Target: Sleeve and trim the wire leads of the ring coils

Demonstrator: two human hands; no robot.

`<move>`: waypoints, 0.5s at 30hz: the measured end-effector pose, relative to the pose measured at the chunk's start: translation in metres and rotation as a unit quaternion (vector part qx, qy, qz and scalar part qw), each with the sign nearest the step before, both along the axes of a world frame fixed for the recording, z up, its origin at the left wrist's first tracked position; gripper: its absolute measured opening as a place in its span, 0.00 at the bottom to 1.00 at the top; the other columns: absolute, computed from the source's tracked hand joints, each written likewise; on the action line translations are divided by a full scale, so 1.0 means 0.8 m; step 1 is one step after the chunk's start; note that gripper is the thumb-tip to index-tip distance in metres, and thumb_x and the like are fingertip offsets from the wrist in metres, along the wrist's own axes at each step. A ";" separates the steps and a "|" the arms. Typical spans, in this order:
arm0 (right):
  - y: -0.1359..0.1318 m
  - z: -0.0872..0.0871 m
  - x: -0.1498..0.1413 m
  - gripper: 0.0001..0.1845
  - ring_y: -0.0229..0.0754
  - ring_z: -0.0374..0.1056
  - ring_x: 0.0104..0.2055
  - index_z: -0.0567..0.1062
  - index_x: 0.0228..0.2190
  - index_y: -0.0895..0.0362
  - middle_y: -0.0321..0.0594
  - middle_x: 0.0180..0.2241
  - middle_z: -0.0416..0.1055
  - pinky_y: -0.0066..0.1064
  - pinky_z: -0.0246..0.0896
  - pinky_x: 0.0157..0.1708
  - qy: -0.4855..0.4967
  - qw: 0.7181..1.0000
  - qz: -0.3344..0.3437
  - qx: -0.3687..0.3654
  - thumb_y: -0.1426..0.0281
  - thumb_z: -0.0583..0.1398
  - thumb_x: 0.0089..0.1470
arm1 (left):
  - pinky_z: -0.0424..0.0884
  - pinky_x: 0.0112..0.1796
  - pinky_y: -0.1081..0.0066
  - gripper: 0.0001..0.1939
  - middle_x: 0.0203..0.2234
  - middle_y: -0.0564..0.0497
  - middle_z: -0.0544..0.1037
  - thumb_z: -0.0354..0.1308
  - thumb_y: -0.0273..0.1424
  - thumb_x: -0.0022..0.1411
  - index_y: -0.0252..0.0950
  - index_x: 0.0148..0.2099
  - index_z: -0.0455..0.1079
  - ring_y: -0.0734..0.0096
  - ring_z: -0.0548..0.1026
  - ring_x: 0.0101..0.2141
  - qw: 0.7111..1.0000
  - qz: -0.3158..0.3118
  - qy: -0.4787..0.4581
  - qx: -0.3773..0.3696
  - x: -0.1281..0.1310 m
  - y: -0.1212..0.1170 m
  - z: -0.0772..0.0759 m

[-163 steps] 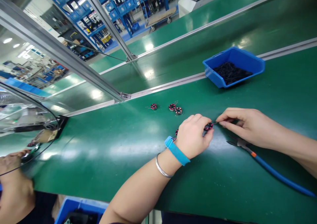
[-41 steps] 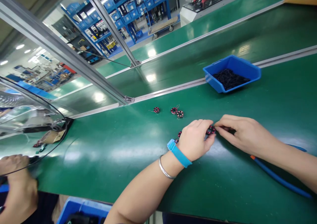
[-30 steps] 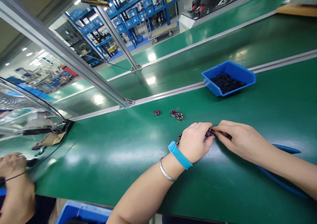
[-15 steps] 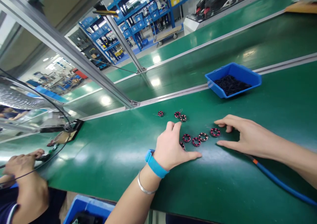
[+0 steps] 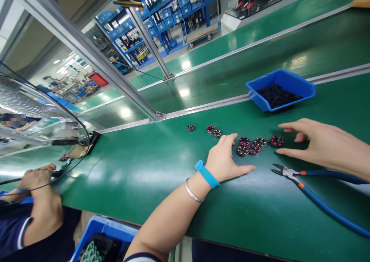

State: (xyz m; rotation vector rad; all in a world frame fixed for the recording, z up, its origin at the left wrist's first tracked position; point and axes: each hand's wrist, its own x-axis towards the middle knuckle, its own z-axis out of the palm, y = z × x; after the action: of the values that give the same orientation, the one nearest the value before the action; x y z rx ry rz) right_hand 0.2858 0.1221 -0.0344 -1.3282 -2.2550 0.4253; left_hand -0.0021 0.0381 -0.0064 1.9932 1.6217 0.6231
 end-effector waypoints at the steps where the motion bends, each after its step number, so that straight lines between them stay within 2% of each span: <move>1: -0.002 0.003 0.001 0.51 0.52 0.70 0.22 0.83 0.49 0.50 0.52 0.33 0.78 0.45 0.61 0.19 -0.009 1.000 -0.014 0.012 0.22 0.57 0.45 | 0.82 0.45 0.57 0.46 0.51 0.44 0.79 0.82 0.42 0.46 0.35 0.63 0.70 0.64 0.80 0.36 1.000 0.000 -0.003 -0.001 -0.005 -0.003 0.000; 3: -0.012 0.012 -0.005 0.54 0.55 0.73 0.25 0.81 0.52 0.49 0.55 0.41 0.80 0.47 0.65 0.22 -0.012 0.999 -0.025 0.045 0.20 0.54 0.45 | 0.81 0.43 0.60 0.35 0.43 0.48 0.79 0.80 0.41 0.49 0.35 0.56 0.74 0.66 0.78 0.34 1.000 0.010 -0.001 0.003 -0.012 -0.005 0.000; 4: -0.019 0.017 -0.011 0.53 0.57 0.76 0.29 0.81 0.53 0.47 0.56 0.45 0.80 0.48 0.67 0.24 -0.004 0.998 -0.022 0.064 0.21 0.53 0.48 | 0.80 0.42 0.62 0.29 0.40 0.50 0.79 0.78 0.40 0.50 0.36 0.52 0.75 0.66 0.78 0.34 1.000 0.018 0.002 0.007 -0.012 -0.005 0.000; 8: -0.051 0.041 -0.043 0.35 0.66 0.80 0.44 0.77 0.56 0.41 0.51 0.54 0.78 0.56 0.74 0.37 0.058 0.989 0.019 0.133 0.33 0.54 0.62 | 0.79 0.41 0.65 0.16 0.35 0.54 0.76 0.74 0.34 0.54 0.39 0.43 0.76 0.68 0.77 0.33 0.999 0.019 -0.007 0.034 0.003 0.000 -0.004; 10: -0.063 0.051 -0.055 0.27 0.63 0.80 0.42 0.78 0.53 0.40 0.48 0.51 0.80 0.55 0.75 0.38 0.101 0.985 0.048 0.133 0.38 0.58 0.64 | 0.77 0.39 0.68 0.13 0.33 0.55 0.75 0.73 0.31 0.54 0.39 0.40 0.75 0.70 0.76 0.31 0.998 0.020 -0.041 0.041 0.009 -0.003 -0.006; 12: -0.072 0.055 -0.063 0.21 0.56 0.78 0.34 0.80 0.45 0.41 0.43 0.41 0.82 0.50 0.75 0.33 0.152 0.981 0.075 0.089 0.40 0.63 0.63 | 0.75 0.35 0.70 0.13 0.29 0.57 0.74 0.74 0.30 0.52 0.39 0.36 0.72 0.71 0.75 0.29 0.993 0.043 -0.105 0.041 0.009 -0.014 -0.008; 15: -0.088 0.052 -0.076 0.22 0.48 0.73 0.22 0.83 0.33 0.44 0.39 0.26 0.79 0.41 0.72 0.21 0.203 0.970 0.115 -0.072 0.39 0.68 0.55 | 0.71 0.30 0.72 0.20 0.25 0.58 0.73 0.77 0.35 0.50 0.40 0.32 0.66 0.74 0.72 0.26 0.973 0.089 -0.207 0.045 0.004 -0.036 -0.009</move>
State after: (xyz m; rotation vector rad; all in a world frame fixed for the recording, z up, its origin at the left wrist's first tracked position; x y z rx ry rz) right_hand 0.2247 0.0520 0.0070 -0.9383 -2.0598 0.8721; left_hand 0.0014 0.0090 -0.0132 1.6434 1.5399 1.1152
